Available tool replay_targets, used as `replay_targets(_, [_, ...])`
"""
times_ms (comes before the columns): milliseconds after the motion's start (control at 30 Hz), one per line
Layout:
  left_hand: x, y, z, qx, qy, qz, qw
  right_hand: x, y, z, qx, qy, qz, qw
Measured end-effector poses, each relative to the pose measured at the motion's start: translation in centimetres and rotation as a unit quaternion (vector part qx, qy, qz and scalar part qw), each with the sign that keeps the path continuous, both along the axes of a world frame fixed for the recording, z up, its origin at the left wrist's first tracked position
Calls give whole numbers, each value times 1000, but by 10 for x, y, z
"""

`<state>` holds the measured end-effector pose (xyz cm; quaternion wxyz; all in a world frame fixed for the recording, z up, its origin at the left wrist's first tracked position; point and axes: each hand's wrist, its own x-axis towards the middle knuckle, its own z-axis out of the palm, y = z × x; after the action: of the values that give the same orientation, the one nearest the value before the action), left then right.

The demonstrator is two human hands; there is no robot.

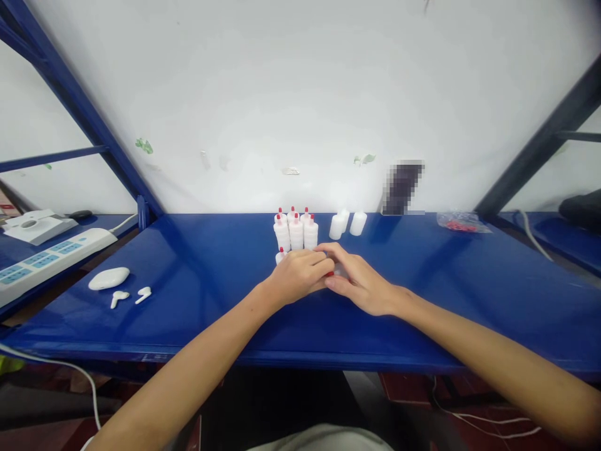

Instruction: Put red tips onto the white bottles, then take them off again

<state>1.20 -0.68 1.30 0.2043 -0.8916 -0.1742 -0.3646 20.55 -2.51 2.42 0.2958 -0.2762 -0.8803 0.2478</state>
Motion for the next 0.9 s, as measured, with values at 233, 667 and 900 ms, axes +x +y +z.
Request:
replay_targets(233, [6,-3,-2,20,36,12,999,-1,-4,3,-19,-9,11,1000])
replay_targets(667, [14,-4,-8,46,28,2,999,1,-6,2,1,12,14,1000])
replay_targets(900, [15,-5,-11,40,38,0,998,2,-7,1,-4,-23,5,1000])
